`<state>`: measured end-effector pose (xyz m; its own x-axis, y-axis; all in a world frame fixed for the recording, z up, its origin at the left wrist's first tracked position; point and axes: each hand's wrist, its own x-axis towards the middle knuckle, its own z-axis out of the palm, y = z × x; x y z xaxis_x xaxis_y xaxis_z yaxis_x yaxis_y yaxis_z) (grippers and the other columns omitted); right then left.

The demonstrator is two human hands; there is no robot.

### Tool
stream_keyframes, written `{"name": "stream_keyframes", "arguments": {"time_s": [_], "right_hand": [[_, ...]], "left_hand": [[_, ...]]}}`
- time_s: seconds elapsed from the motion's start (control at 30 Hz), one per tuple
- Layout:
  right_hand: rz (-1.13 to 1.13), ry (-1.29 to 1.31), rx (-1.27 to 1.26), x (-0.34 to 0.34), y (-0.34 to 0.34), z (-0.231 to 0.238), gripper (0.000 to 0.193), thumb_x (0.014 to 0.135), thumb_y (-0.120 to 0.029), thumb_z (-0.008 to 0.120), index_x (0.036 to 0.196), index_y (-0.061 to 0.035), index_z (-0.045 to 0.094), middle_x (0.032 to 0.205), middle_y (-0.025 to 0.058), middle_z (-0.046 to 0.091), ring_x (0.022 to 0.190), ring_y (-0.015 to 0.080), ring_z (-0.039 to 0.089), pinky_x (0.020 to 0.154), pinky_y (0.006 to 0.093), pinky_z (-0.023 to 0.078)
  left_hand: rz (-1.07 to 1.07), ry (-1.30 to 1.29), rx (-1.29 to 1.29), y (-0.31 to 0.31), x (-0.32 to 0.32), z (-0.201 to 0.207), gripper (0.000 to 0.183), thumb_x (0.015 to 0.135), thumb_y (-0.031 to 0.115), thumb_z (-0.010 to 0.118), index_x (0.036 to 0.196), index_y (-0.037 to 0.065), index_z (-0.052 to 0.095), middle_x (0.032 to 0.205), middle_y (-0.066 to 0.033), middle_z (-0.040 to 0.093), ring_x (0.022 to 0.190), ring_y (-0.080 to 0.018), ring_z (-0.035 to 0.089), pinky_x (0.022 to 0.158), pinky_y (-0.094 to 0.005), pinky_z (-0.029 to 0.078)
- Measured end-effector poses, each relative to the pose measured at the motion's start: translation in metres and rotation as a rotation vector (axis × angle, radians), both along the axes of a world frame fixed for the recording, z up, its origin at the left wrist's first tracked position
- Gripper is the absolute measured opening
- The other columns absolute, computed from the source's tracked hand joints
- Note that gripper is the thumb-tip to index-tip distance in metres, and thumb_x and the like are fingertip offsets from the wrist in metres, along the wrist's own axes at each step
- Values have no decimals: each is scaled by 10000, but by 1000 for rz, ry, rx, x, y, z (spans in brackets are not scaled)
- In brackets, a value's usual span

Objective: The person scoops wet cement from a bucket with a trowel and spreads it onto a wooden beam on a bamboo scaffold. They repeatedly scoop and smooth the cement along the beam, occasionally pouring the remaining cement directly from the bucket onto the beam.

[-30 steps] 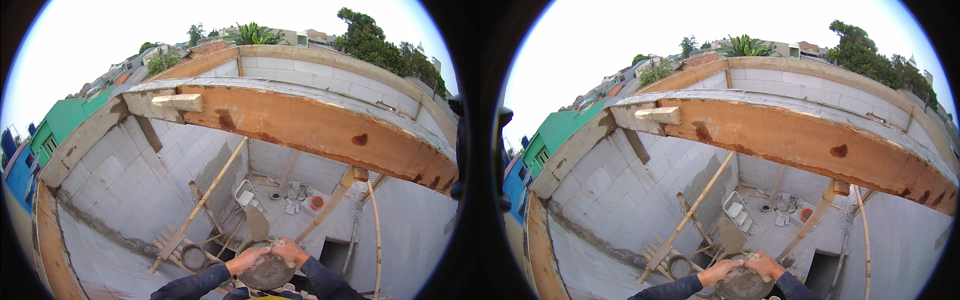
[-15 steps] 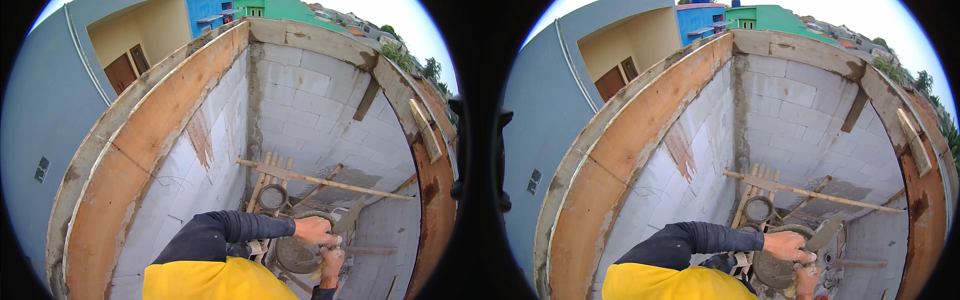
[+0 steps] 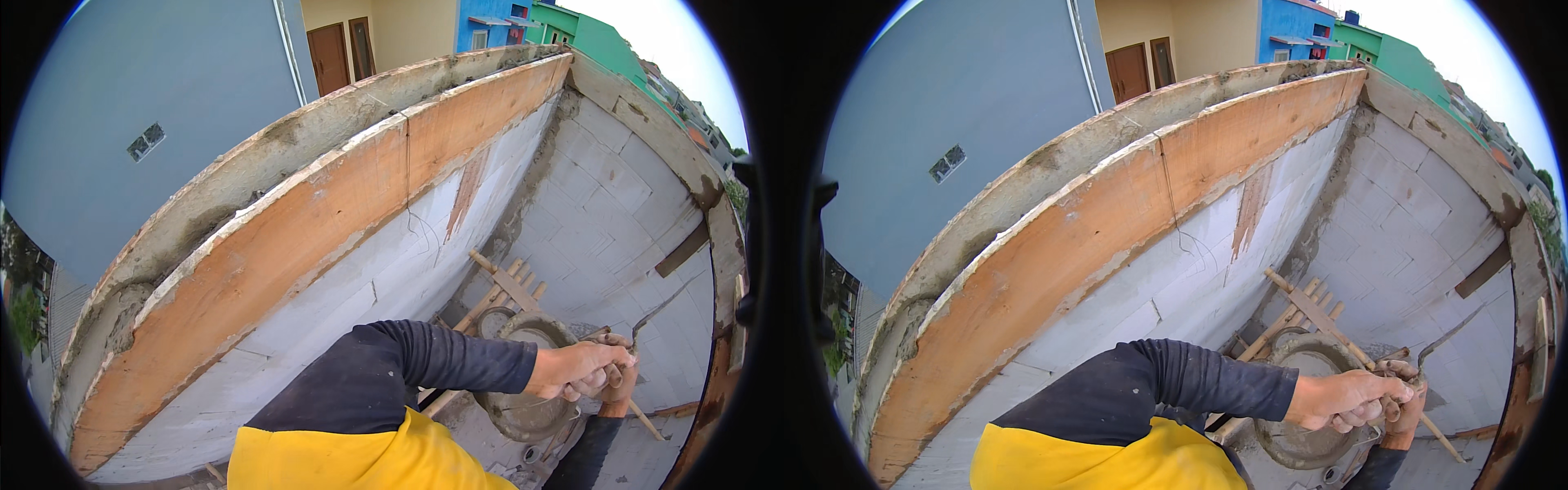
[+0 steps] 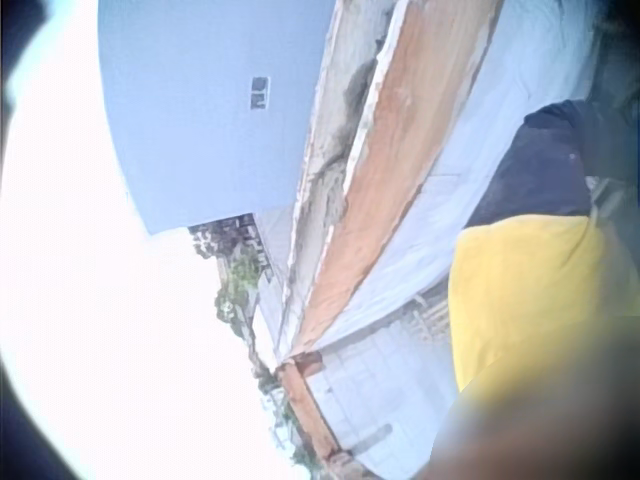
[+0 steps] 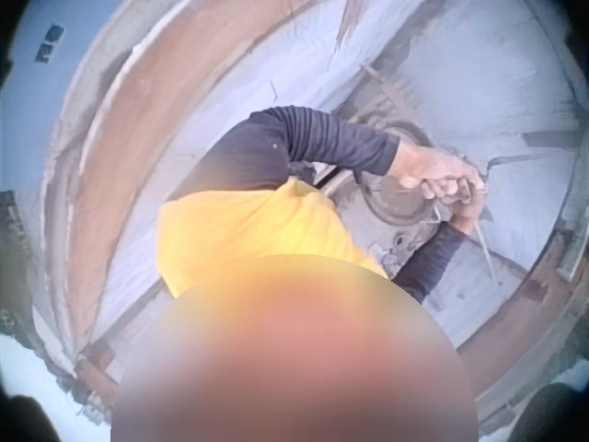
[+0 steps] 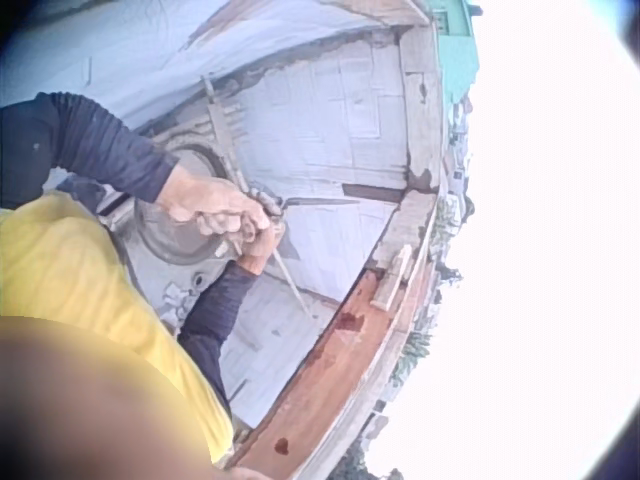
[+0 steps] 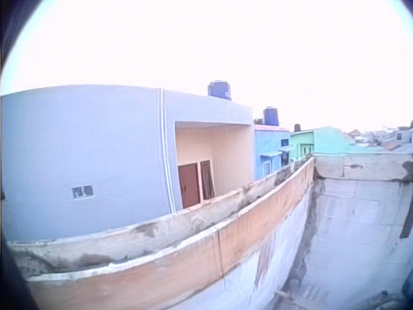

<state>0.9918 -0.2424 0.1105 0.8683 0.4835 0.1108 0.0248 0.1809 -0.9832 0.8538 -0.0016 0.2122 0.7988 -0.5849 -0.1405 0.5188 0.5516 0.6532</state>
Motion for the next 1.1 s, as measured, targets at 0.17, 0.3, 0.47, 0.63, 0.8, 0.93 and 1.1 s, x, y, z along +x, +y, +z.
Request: {"name": "stream_keyframes", "arguments": {"time_s": [0.17,0.3,0.47,0.63,0.8,0.93,1.1], "right_hand": [[52,389,77,-18,15,-72,581,1045,-373,527,1515,-48,429,1474,153,562,1280,323,611,1086,472,517],[13,665,419,-70,71,-142,583,1046,-384,522,1516,-51,430,1478,153,559,1285,324,608,1089,475,514],[196,675,864,-108,180,-113,586,1048,-398,515,1516,-55,432,1481,154,556,1291,326,604,1094,480,509],[279,636,1000,-135,225,-60,589,1050,-412,509,1516,-59,434,1485,154,553,1296,328,599,1099,484,505],[340,602,1003,-155,228,-42,593,1052,-425,502,1516,-63,435,1489,155,549,1302,330,595,1104,488,501],[370,580,1018,-162,231,-32,596,1054,-436,497,1517,-66,437,1492,155,547,1307,331,592,1107,491,497],[413,553,1041,-165,232,-20,600,1055,-450,490,1517,-70,438,1496,156,543,1313,333,587,1112,495,493]], "left_hand": [[224,-8,-98,35,-24,32,289,981,402,651,940,120,603,602,89,362,499,-45,253,468,-260,203],[315,-95,-46,59,-40,59,456,1033,368,570,1226,-45,583,641,63,402,524,-46,300,514,-243,280],[470,-168,71,71,-51,121,570,1055,361,451,1346,-129,474,710,33,495,519,-59,363,549,-233,354],[481,-345,12,87,-66,157,619,1060,359,436,1419,-144,397,751,6,515,555,-74,426,566,-259,401],[584,-472,-9,86,-81,177,166,1011,262,560,1004,99,592,882,-1,525,583,-55,428,589,-254,416],[577,-465,95,87,-66,191,132,983,212,602,957,83,594,866,-3,509,620,-62,445,602,-273,440],[711,-594,447,78,-73,188,407,980,161,650,1301,-51,521,844,-34,581,656,-82,520,625,-259,469]]}}
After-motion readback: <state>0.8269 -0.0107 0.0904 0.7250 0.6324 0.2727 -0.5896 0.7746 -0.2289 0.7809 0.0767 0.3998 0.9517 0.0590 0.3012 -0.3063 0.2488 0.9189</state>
